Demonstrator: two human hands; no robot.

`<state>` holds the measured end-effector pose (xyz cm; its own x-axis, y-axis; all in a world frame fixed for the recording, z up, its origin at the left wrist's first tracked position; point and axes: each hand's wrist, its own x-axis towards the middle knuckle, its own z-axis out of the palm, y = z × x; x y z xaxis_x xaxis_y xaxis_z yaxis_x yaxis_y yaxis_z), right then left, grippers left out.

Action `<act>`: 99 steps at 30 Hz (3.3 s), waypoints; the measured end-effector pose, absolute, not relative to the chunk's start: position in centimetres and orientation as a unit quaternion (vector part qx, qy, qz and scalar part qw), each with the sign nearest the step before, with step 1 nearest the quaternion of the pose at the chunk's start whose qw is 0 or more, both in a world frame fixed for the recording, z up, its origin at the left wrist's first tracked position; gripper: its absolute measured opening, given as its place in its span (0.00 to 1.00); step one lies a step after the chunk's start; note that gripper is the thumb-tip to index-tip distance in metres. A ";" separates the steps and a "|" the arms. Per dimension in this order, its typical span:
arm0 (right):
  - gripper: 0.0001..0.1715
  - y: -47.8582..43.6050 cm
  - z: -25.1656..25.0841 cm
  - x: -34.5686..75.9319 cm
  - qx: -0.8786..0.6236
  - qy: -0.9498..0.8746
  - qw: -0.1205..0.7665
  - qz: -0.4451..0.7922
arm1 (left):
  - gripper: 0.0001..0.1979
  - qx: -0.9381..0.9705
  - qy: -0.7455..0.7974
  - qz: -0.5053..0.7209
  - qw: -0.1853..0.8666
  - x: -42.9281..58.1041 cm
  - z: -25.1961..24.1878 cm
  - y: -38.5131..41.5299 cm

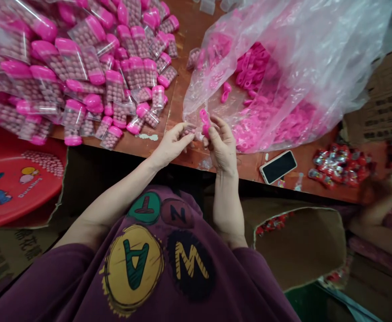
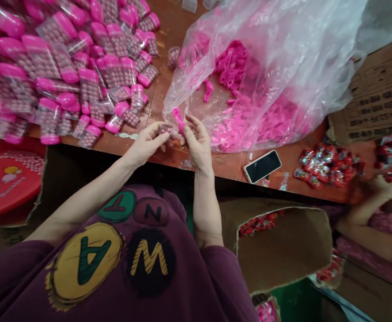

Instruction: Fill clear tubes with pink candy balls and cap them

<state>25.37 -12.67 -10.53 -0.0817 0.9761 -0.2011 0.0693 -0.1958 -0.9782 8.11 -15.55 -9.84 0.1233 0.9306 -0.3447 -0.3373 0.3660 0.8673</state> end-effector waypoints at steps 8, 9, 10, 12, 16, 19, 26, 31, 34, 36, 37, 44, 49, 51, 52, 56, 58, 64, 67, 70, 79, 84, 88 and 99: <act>0.29 -14.0 -9.8 24.6 -0.539 -0.534 0.386 0.525 | 0.11 0.317 0.444 0.483 0.685 7.0 -9.4 -16.2; 0.28 -13.9 -9.5 24.6 -0.542 -0.539 0.397 0.508 | 0.12 0.320 0.438 0.481 0.689 7.0 -9.3 -16.3; 0.26 -13.9 -9.2 24.6 -0.544 -0.546 0.406 0.492 | 0.13 0.322 0.432 0.478 0.694 6.9 -9.1 -16.3; 0.23 -13.7 -8.3 24.4 -0.537 -0.567 0.415 0.468 | 0.16 0.325 0.425 0.471 0.701 6.8 -9.0 -16.5; 0.17 -13.5 -6.8 23.9 -0.524 -0.629 0.397 0.415 | 0.19 0.332 0.417 0.455 0.713 6.7 -9.0 -16.7; 0.17 -13.2 -6.7 23.9 -0.526 -0.642 0.381 0.408 | 0.26 0.318 0.400 0.438 0.740 6.5 -9.1 -17.0; 0.18 -13.3 -7.1 24.4 -0.521 -0.630 0.369 0.443 | 0.22 0.206 0.325 0.430 0.817 6.2 -8.8 -17.2; 0.19 -13.6 -6.9 24.5 -0.526 -0.627 0.358 0.450 | 0.22 0.189 0.311 0.430 0.826 6.3 -8.9 -17.2; 0.19 -13.7 -6.9 24.5 -0.530 -0.621 0.360 0.452 | 0.21 0.191 0.312 0.431 0.825 6.3 -8.8 -17.3; 0.20 -13.7 -6.9 24.5 -0.532 -0.626 0.357 0.443 | 0.19 0.190 0.311 0.430 0.826 6.4 -8.7 -17.3; 0.20 -13.7 -6.9 24.4 -0.533 -0.631 0.354 0.438 | 0.17 0.189 0.312 0.428 0.827 6.4 -8.7 -17.3; 0.17 -13.9 -6.9 24.0 -0.531 -0.668 0.347 0.389 | 0.09 0.223 0.377 0.430 0.789 6.7 -8.4 -17.6; 0.15 -14.0 -6.4 23.9 -0.505 -0.703 0.336 0.371 | 0.11 0.259 0.393 0.429 0.771 6.7 -8.4 -17.9; 0.16 -14.1 -6.3 24.0 -0.503 -0.698 0.336 0.384 | 0.13 0.259 0.375 0.429 0.780 6.6 -8.7 -17.9; 0.16 -14.2 -6.3 24.0 -0.506 -0.691 0.338 0.390 | 0.15 0.257 0.364 0.428 0.786 6.5 -8.9 -17.9; 0.16 -14.7 -6.3 23.9 -0.519 -0.677 0.356 0.381 | 0.18 0.241 0.340 0.431 0.800 6.5 -9.6 -17.7; 0.15 -14.8 -6.2 23.9 -0.518 -0.686 0.357 0.366 | 0.18 0.234 0.342 0.432 0.801 6.6 -9.7 -17.7; 0.15 -14.8 -6.1 23.9 -0.511 -0.717 0.334 0.338 | 0.19 0.243 0.358 0.418 0.799 6.5 -9.8 -17.9; 0.16 -15.0 -6.1 23.6 -0.505 -0.736 0.323 0.314 | 0.18 0.244 0.362 0.426 0.793 6.5 -9.8 -18.1; 0.16 -15.2 -6.0 23.3 -0.479 -0.771 0.308 0.287 | 0.16 0.248 0.369 0.430 0.786 6.3 -9.6 -18.1; 0.16 -16.1 -5.7 24.0 -0.456 -0.778 0.296 0.314 | 0.06 0.381 0.439 0.393 0.713 5.3 -8.3 -17.9; 0.22 -14.9 -7.6 23.7 -0.497 -0.649 0.339 0.464 | 0.16 0.358 0.336 0.319 0.810 4.7 -8.3 -18.5; 0.28 -13.9 -9.9 22.6 -0.494 -0.599 0.351 0.524 | 0.18 0.309 0.340 0.309 0.833 4.9 -8.2 -18.8; 0.48 -17.2 -8.9 23.7 -0.434 -0.817 0.290 0.247 | 0.20 0.192 0.367 0.452 0.790 6.1 -7.7 -18.7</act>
